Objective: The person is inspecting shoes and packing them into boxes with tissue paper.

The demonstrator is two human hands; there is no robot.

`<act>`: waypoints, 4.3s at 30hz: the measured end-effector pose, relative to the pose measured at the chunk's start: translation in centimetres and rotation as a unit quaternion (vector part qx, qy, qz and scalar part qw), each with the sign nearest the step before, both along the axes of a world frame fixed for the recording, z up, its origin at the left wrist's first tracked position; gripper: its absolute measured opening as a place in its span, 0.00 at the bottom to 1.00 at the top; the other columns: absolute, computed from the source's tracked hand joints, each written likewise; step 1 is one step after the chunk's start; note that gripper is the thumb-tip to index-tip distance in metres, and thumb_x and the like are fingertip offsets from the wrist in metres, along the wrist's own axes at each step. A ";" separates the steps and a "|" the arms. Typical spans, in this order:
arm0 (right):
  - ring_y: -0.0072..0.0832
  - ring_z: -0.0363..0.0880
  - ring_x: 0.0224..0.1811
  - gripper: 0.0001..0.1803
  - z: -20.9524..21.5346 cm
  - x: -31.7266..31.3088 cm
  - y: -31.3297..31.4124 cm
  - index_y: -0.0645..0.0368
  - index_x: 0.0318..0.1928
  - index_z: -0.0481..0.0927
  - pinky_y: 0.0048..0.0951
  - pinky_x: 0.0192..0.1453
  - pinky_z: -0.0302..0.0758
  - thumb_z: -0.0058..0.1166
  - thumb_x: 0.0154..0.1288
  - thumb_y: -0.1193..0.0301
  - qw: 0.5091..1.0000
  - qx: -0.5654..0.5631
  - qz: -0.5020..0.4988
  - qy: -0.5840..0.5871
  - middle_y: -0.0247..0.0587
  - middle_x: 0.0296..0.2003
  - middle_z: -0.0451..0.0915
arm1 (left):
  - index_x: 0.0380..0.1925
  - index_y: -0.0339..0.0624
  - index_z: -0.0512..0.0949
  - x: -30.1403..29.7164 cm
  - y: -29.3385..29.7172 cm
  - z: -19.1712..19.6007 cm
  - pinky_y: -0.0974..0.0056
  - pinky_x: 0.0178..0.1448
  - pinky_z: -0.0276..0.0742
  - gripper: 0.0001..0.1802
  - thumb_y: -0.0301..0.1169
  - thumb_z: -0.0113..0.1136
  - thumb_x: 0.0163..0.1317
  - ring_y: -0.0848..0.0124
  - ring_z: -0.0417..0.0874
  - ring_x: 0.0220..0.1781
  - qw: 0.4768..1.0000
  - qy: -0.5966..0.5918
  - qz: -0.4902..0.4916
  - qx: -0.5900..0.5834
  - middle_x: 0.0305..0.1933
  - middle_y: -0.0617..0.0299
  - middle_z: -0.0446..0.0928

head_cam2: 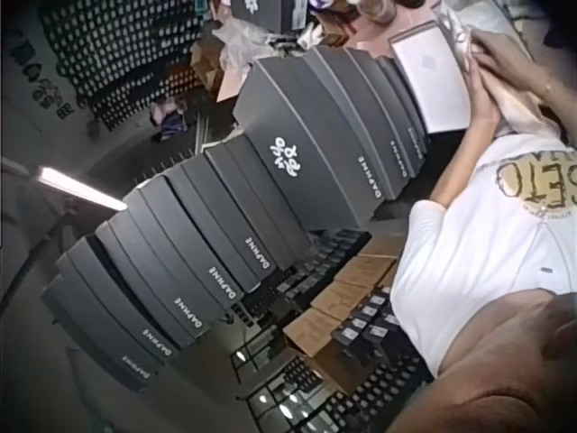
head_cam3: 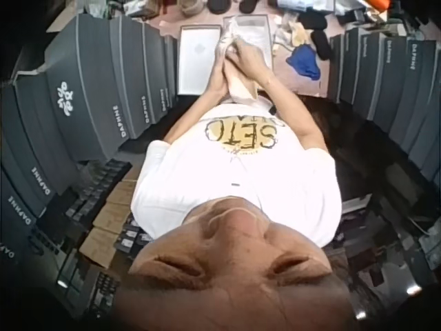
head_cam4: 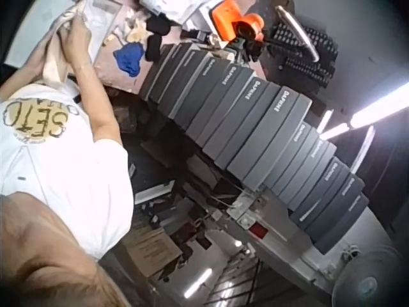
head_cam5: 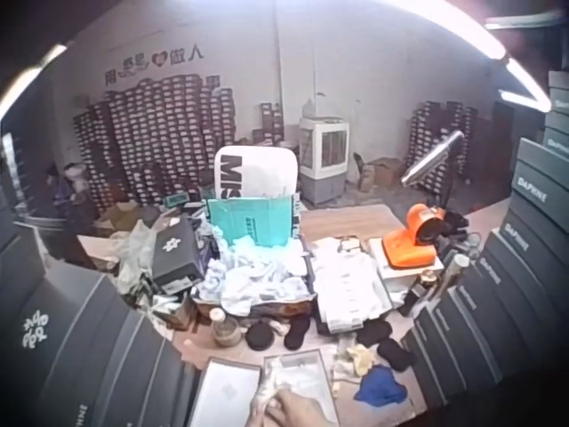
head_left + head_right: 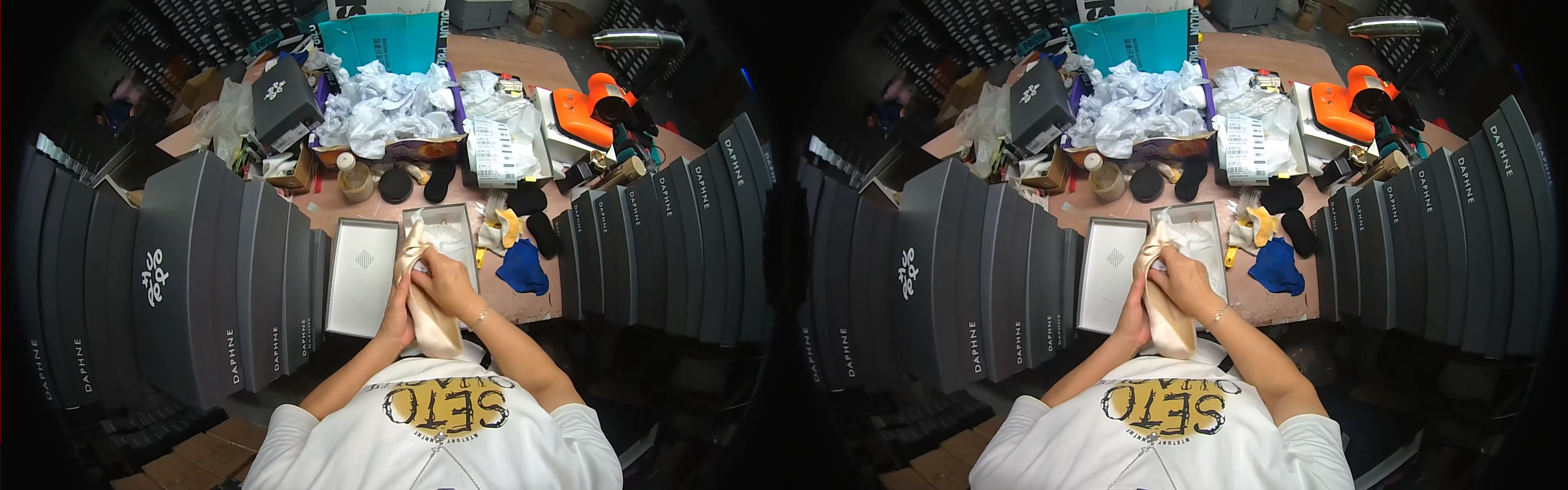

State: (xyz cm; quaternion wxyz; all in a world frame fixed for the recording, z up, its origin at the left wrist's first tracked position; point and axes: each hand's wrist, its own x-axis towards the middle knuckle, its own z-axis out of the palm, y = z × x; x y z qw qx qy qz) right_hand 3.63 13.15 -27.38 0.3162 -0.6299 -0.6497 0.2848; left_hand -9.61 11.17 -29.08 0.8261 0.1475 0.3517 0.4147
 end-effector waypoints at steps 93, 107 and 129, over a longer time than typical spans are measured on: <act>0.22 0.77 0.27 0.12 0.0 1.2 -3.2 0.66 0.46 0.77 0.29 0.33 0.76 0.49 0.64 0.74 0.919 -0.214 -0.007 0.331 0.44 0.23 0.77 | 0.62 0.44 0.64 -2.3 -1.4 -0.7 0.58 0.67 0.65 0.34 0.60 0.36 0.70 0.65 0.68 0.64 0.997 -0.004 0.056 -0.059 0.62 0.57 0.69; 0.43 0.78 0.41 0.10 -0.2 -0.1 -3.7 0.58 0.40 0.79 0.37 0.41 0.77 0.55 0.59 0.70 0.980 0.054 0.184 -0.058 0.45 0.38 0.77 | 0.64 0.42 0.60 -2.2 -1.6 -0.3 0.58 0.67 0.65 0.36 0.60 0.38 0.69 0.64 0.68 0.64 0.997 0.005 0.007 -0.078 0.63 0.55 0.67; 0.39 0.76 0.35 0.20 -6.1 1.5 1.6 0.61 0.46 0.76 0.34 0.40 0.74 0.59 0.49 0.78 0.981 -0.015 -0.018 0.192 0.46 0.35 0.75 | 0.59 0.43 0.67 -6.4 -1.9 -1.7 0.57 0.58 0.73 0.32 0.54 0.51 0.65 0.63 0.77 0.53 0.989 -0.056 0.075 -0.114 0.52 0.56 0.76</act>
